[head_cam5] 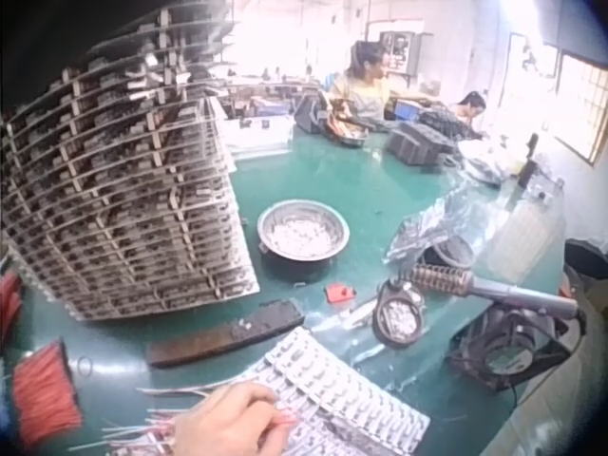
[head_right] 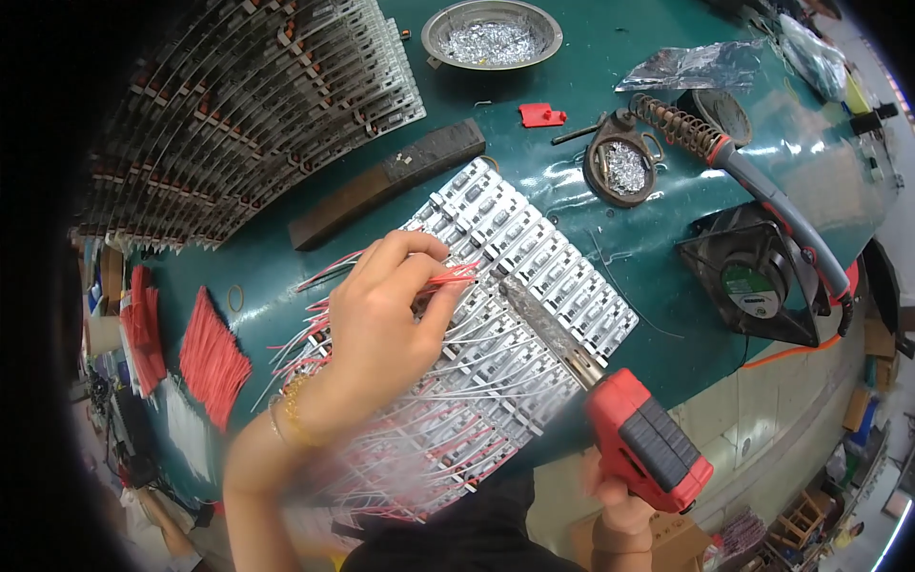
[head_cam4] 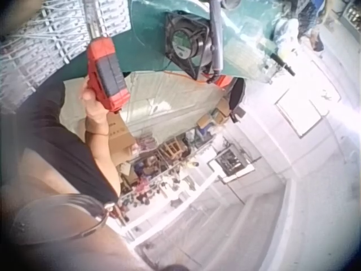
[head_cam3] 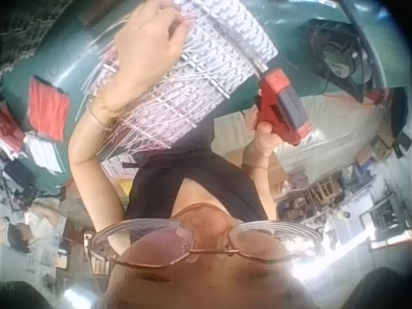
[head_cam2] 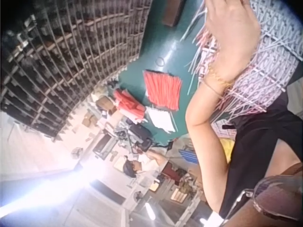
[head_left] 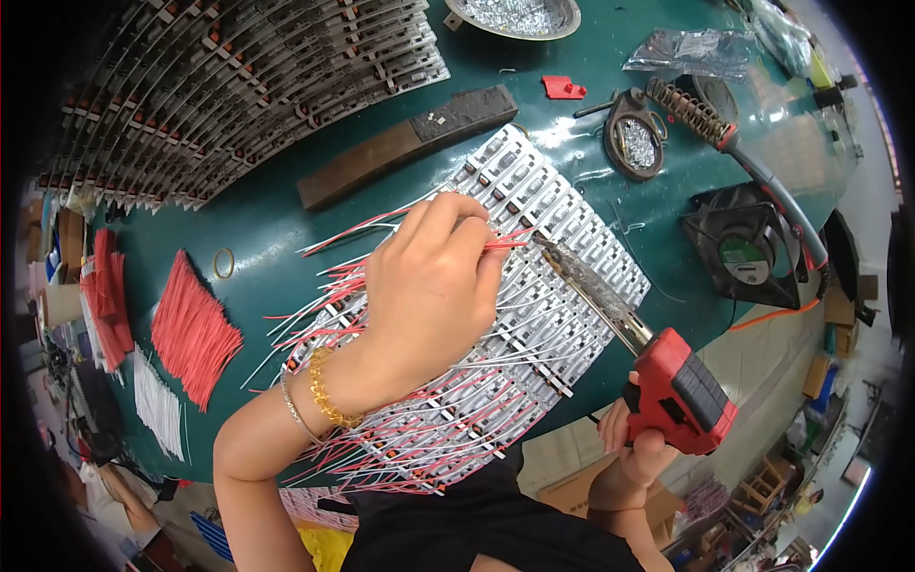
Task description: The person solders wires to an electronic board using a soldering iron. After setting the completed board aside, the person takes another board from a stack and solders red and white wires to it using the soldering iron.
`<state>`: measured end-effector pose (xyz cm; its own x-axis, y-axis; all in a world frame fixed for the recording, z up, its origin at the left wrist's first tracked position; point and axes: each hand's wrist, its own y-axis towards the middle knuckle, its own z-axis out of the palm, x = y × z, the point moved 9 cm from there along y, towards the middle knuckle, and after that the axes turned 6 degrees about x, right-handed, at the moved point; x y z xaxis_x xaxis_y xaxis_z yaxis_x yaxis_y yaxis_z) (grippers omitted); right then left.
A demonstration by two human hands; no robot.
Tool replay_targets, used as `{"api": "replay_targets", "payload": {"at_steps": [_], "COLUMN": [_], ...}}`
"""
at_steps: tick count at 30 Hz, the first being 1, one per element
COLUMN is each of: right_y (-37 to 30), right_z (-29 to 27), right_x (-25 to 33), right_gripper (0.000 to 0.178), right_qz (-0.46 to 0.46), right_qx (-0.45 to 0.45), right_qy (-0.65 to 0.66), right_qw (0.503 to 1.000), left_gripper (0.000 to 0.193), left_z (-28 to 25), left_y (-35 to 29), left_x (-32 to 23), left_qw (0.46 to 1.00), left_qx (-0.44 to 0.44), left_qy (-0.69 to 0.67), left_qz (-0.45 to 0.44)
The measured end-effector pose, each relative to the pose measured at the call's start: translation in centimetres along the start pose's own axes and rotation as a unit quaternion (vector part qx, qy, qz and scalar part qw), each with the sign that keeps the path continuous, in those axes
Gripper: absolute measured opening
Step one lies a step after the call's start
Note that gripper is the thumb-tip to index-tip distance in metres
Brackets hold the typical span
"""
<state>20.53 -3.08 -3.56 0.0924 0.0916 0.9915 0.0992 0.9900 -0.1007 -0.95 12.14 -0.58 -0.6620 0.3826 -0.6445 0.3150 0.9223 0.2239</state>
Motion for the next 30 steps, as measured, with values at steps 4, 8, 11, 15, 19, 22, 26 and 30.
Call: {"api": "replay_targets", "payload": {"at_steps": [4,8,11,15,19,22,26,30], "right_y": [0.0,-0.1,0.2,-1.3,-2.9,-3.1,-3.6,-2.6], "right_z": [0.5,-0.1,0.2,-2.1,-3.5,-3.5,-3.5,-3.3], "right_x": [0.6,-0.9,-0.2,-1.8,-3.6,-2.7,-3.4,-2.1], "right_gripper": [0.084,0.075,0.076,0.073,0.072,0.072,0.067,0.087], "right_qz": [0.018,0.055,0.014,-0.018,0.076,0.03,0.075,-0.023], "right_qx": [0.001,-0.018,0.008,-0.004,-0.029,-0.025,-0.034,-0.046], "right_qy": [-0.012,0.002,-0.018,-0.103,-0.092,-0.204,-0.065,-0.104], "right_qw": [1.0,0.998,1.0,0.995,0.992,0.978,0.994,0.993], "left_gripper": [0.011,0.01,0.011,0.011,0.012,0.012,0.012,0.01], "left_z": [0.1,0.2,0.3,0.3,0.3,0.4,0.3,0.1], "left_y": [0.1,0.0,0.1,0.1,0.0,0.0,-0.1,-0.1], "left_x": [-0.8,-0.5,-0.4,-0.7,-0.8,-1.0,-1.0,-0.5], "left_qw": [0.999,0.999,1.0,0.999,0.998,0.998,0.998,1.0], "left_qx": [-0.001,0.004,0.011,0.006,0.009,0.004,0.003,-0.012], "left_qy": [0.039,0.037,0.026,0.042,0.051,0.053,0.058,0.008], "left_qz": [0.024,0.016,0.01,0.026,0.029,0.038,0.04,0.019]}}
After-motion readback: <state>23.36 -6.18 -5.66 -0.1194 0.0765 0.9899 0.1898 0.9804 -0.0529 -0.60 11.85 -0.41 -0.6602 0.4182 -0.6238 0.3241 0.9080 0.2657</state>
